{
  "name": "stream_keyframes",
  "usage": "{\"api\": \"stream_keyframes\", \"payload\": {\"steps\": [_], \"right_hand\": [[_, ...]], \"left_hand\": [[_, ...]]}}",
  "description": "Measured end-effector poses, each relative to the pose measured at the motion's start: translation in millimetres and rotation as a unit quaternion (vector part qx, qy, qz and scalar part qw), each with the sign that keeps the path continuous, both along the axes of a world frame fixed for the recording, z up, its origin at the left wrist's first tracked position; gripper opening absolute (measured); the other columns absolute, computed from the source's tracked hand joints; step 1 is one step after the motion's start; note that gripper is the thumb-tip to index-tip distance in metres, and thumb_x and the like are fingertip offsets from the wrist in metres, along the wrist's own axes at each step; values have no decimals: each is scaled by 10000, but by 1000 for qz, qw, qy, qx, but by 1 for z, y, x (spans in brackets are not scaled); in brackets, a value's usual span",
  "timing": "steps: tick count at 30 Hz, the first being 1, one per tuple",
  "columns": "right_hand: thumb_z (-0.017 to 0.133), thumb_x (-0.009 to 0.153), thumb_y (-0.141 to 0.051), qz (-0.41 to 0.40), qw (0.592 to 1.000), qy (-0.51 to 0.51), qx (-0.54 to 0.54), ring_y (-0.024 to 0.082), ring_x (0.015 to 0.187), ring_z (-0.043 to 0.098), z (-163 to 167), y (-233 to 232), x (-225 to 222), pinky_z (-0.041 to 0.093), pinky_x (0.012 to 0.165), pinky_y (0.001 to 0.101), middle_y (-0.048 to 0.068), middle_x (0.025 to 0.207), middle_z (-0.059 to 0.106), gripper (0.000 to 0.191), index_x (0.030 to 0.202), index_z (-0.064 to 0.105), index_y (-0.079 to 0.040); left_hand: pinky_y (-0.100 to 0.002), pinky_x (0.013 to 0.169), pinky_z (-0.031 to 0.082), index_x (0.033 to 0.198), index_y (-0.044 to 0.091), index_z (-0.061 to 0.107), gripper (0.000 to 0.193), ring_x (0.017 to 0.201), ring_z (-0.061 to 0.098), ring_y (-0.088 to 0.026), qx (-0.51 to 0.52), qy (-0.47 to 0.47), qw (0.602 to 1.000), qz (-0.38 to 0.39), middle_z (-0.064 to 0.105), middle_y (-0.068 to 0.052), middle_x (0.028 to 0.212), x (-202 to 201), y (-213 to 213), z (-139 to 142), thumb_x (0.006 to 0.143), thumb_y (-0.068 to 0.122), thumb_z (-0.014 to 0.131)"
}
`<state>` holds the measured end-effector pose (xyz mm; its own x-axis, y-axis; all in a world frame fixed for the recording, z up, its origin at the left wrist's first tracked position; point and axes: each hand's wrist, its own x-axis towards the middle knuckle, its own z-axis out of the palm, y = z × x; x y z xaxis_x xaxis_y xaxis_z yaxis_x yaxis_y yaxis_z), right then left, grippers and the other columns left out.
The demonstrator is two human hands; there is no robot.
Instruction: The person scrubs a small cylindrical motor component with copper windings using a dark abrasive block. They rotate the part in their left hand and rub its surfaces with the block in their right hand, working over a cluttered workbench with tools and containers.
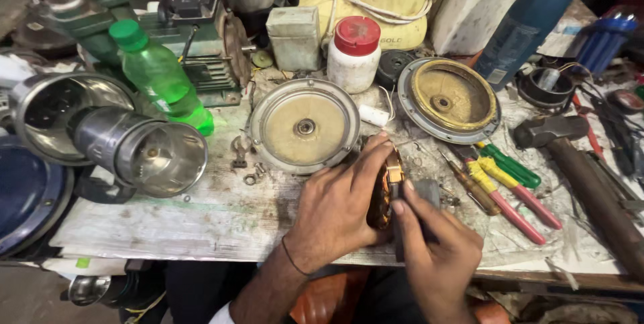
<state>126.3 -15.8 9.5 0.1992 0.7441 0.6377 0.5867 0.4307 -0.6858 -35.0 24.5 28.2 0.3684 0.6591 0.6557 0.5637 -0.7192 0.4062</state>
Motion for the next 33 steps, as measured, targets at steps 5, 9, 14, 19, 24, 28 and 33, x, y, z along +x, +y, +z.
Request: {"api": "stream_keyframes", "payload": {"steps": [5, 9, 14, 19, 24, 28, 33], "right_hand": [[797, 877, -33, 15, 998, 36, -43, 49, 679, 624, -19, -8, 8, 495, 604, 209, 83, 818, 772, 311, 1185, 762, -27], [801, 863, -31, 6, 997, 45, -63, 47, 626, 595, -16, -5, 6, 470, 563, 216, 73, 746, 745, 322, 1184, 771, -34], [780, 892, -42, 32, 998, 42, -22, 33, 725, 644, 3, -11, -3, 514, 640, 207, 73, 861, 769, 310, 1200, 746, -34], [794, 881, -62, 22, 997, -29, -73, 78, 628, 661, 23, 6, 7, 500, 576, 236, 116, 822, 775, 294, 1174, 776, -54], [769, 907, -77, -1, 997, -33, -65, 104, 653, 670, 28, -4, 0, 509, 605, 267, 128, 838, 769, 292, 1199, 763, -58], [780, 892, -92, -35, 997, -32, -65, 105, 643, 669, 30, -13, -6, 508, 613, 264, 124, 822, 770, 302, 1192, 773, -65], [766, 923, -64, 19, 997, -3, -69, 96, 704, 694, 31, 13, 1, 526, 636, 247, 124, 878, 789, 267, 1188, 768, -37]], "left_hand": [[-444, 931, 561, 1458, 7, 441, 985, 1139, 696, -348, -49, -2, 999, 6, 515, -216, 1561, -1, -2, 4, 654, 329, 911], [-451, 1021, 535, 1511, -32, 364, 1172, 1306, 609, -419, -72, -28, 997, -21, 461, -273, 1561, -12, -2, 11, 552, 355, 915], [-444, 1004, 544, 1532, -18, 386, 1174, 1278, 641, -404, -93, -1, 996, 12, 508, -252, 1534, -10, -3, 13, 554, 382, 898], [-435, 861, 596, 1504, 2, 430, 1116, 1006, 746, -366, -135, 24, 990, 17, 495, -227, 1574, -3, -7, 13, 590, 440, 895], [-430, 856, 610, 1486, -8, 451, 1103, 1023, 758, -367, -85, -5, 996, 15, 518, -220, 1561, -2, -10, 13, 579, 431, 902], [-441, 849, 606, 1490, -10, 452, 1136, 1010, 748, -376, -93, 9, 996, 15, 504, -228, 1558, -3, -9, 11, 547, 419, 919], [-445, 896, 595, 1471, -1, 460, 1125, 1085, 735, -375, -88, -9, 996, 16, 506, -233, 1550, -2, -8, 11, 542, 420, 935]]}}
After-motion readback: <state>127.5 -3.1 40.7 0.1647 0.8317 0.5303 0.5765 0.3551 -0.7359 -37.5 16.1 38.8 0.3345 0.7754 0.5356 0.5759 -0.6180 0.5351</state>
